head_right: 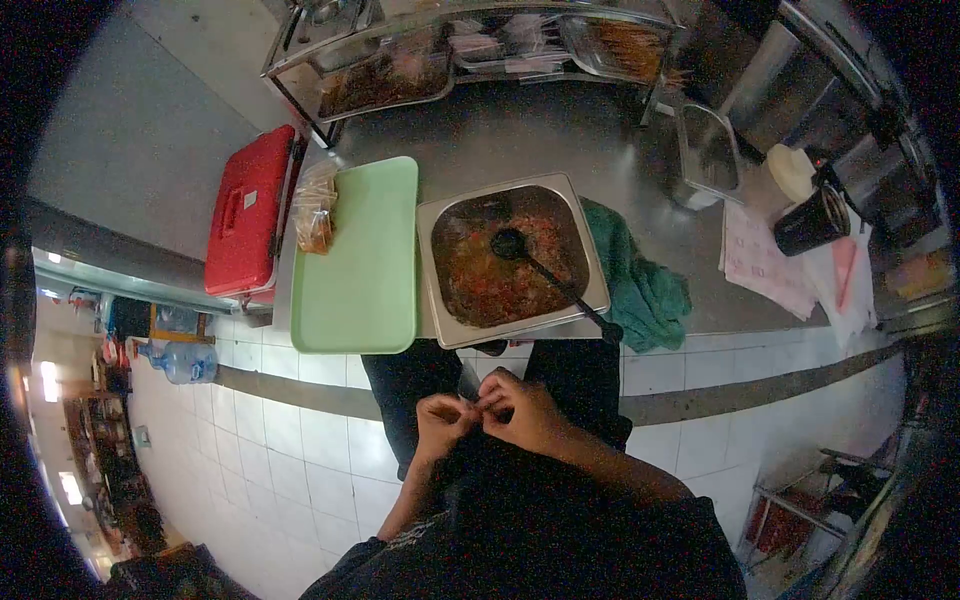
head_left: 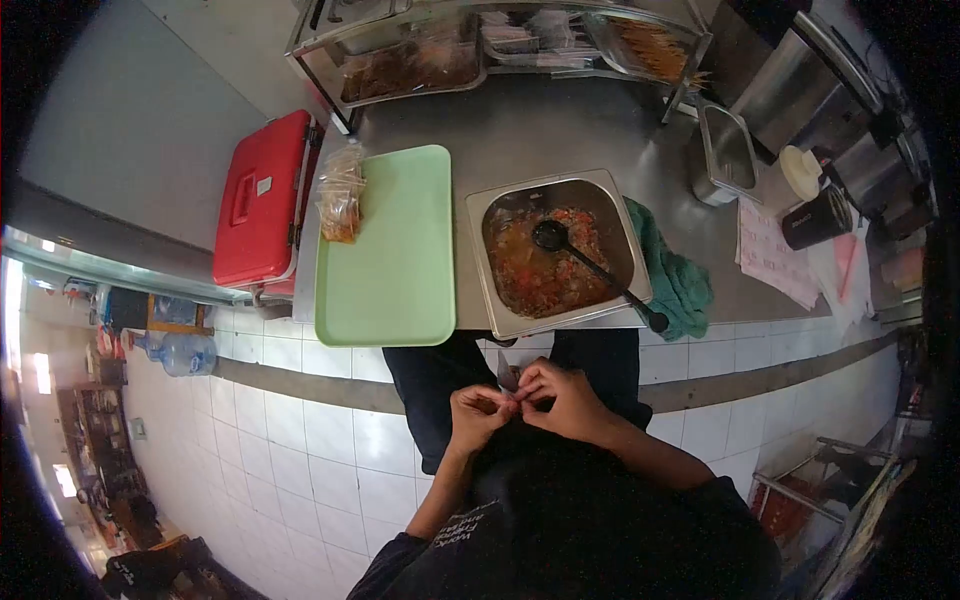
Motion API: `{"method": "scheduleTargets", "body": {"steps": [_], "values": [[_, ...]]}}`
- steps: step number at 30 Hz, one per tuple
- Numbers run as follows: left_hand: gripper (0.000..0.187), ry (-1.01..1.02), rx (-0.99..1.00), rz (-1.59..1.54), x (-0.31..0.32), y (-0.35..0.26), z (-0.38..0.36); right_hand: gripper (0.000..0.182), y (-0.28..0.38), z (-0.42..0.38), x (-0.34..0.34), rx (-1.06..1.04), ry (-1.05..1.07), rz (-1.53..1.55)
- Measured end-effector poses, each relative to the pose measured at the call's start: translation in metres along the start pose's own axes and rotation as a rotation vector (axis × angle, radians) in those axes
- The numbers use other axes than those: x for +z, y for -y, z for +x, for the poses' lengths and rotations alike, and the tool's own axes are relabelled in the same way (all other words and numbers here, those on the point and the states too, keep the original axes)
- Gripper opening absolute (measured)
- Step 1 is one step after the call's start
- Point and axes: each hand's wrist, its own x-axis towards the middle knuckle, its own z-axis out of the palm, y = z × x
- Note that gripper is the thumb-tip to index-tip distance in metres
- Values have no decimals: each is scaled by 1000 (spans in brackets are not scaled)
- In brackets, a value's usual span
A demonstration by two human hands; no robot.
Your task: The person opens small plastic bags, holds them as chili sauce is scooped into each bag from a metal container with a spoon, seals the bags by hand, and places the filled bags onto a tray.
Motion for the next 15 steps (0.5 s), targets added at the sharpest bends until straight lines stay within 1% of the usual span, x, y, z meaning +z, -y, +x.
{"method": "scheduleTargets", "body": {"steps": [1,4,5,8,9,11,14,15], "values": [[10,-20,-14,59,3,-4,-2,38,-3,1,0,-14,-6,-58],[11,-90,-24,163,9,-8,-3,39,2,2,5,-1,65,-530],[12,-112,-24,186,11,-8,-4,36,-7,4,9,-46,81,-615],[8,-137,-53,237,12,1,-4,27,-29,5,18,-143,138,-717],[6,-101,-46,403,12,1,-5,26,-28,4,20,-114,144,-748],[12,-26,-31,739,12,-4,-7,23,-28,5,24,-59,155,-806],[26,-79,8,946,26,-11,-9,21,-35,5,23,-184,118,-853],[28,-90,-2,918,27,-11,-10,20,-38,5,24,-207,89,-888]]}}
